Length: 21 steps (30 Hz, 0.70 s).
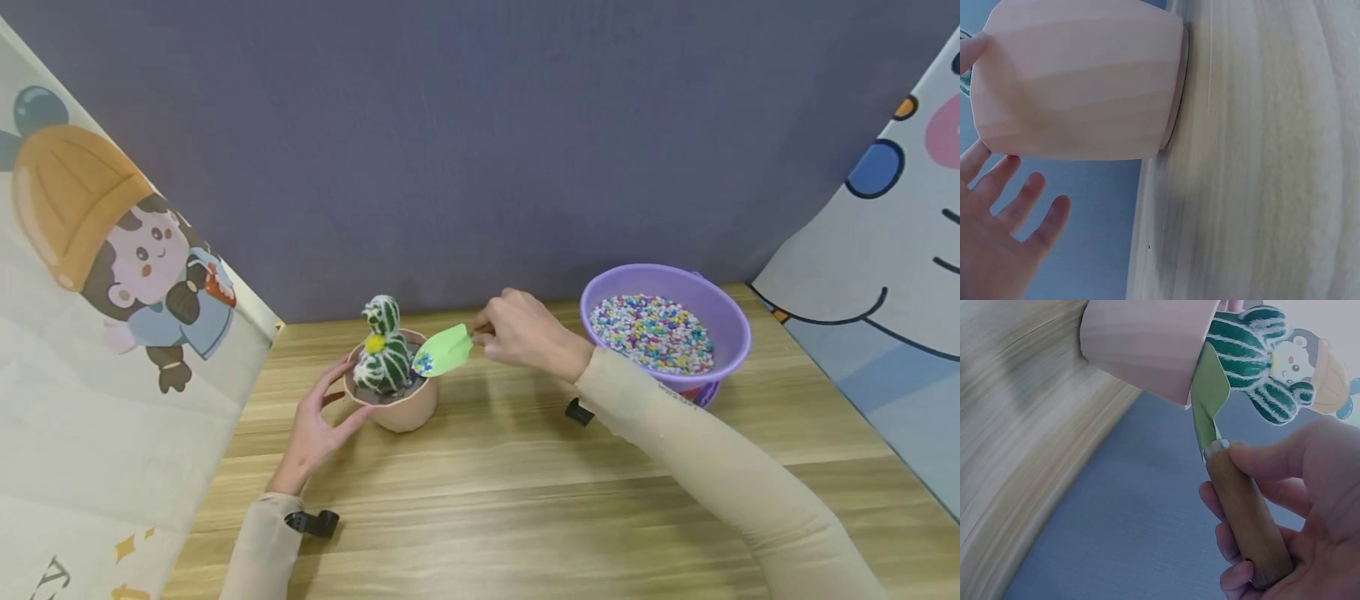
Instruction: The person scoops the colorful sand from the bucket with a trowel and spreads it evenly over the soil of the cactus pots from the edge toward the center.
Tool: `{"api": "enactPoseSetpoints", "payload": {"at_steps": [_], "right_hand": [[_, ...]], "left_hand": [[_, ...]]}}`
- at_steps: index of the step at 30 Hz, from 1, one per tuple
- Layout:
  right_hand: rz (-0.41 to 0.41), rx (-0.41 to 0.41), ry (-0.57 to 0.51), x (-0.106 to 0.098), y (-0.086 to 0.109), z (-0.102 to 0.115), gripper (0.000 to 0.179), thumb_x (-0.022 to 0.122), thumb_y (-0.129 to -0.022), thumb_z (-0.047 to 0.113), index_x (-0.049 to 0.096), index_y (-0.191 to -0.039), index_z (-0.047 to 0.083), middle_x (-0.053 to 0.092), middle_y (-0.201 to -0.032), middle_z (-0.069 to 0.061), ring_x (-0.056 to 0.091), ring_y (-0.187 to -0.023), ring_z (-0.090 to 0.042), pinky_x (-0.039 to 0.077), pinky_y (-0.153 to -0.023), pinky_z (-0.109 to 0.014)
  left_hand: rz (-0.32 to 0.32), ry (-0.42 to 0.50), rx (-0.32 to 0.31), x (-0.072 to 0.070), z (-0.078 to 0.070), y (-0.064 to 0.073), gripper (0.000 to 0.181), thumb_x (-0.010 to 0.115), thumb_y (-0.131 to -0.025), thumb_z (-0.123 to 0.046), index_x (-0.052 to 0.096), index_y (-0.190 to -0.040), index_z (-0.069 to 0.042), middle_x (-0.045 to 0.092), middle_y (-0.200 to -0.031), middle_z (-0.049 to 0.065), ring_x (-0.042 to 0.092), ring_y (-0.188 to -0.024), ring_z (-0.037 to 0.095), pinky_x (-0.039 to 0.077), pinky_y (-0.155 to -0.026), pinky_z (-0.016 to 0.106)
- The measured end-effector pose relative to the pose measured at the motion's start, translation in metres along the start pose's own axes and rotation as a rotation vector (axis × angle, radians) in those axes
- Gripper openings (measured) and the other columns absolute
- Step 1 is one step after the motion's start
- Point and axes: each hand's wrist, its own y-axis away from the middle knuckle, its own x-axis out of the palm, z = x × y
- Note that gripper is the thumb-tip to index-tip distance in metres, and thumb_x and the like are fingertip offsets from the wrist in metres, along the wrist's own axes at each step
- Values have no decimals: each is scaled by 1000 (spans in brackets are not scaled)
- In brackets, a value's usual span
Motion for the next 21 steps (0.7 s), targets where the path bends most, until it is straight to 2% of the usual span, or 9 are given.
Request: {"api": "enactPoseSetpoints", "payload": {"at_steps": [4,7,11,13,15,18,21], "right_hand": [[-5,1,17,0,1,1,18,75,-93,12,86,-106,13,84,-94,-2,60,-68,-14,53,-70,-32],[-15,-2,24,0,1,1,18,75,-92,11,86,-106,13,84,-93,-2,59,-69,-15,52,-71,-32],[-18,4,12,0,1,2,20,73,-92,9,85,-108,11,84,-92,-4,56,-60,-12,48,-58,-28],[-16,9,11,-1,2,2,20,73,-92,8,85,-108,11,84,-92,-4,55,-59,-12,46,-57,-26],[-12,10,12,-1,2,2,20,73,-92,9,86,-107,11,84,-93,-4,56,-60,-12,48,-59,-27],[-14,5,24,-1,3,3,19,74,-92,9,86,-106,13,84,-94,-3,58,-67,-15,51,-70,-31],[-15,-1,33,-1,4,5,19,74,-92,9,87,-104,14,84,-93,-1,59,-70,-17,52,-75,-35]], "left_hand": [[-18,5,0,1,0,0,70,87,-84,-6,58,-148,-5,49,-165,15,47,-141,-1,46,-104,12],[-37,10,-2,1,0,0,66,89,-82,-5,61,-142,-6,51,-163,14,45,-138,-7,47,-102,12],[-52,26,-8,3,-1,-1,63,91,-79,-4,64,-135,-4,53,-160,14,47,-136,-3,48,-101,14],[-59,29,-13,4,-3,-2,60,92,-77,-4,64,-130,-3,54,-159,14,48,-135,-1,48,-101,14],[-66,24,-21,5,-5,-2,57,93,-76,-5,64,-125,-2,55,-156,15,47,-134,1,48,-100,14],[-78,16,-26,6,-8,-2,56,95,-73,-5,63,-119,0,56,-152,15,47,-131,1,47,-99,15],[-79,10,-21,6,-8,-3,60,95,-72,-5,62,-121,1,55,-152,17,46,-132,2,46,-99,14]]}}
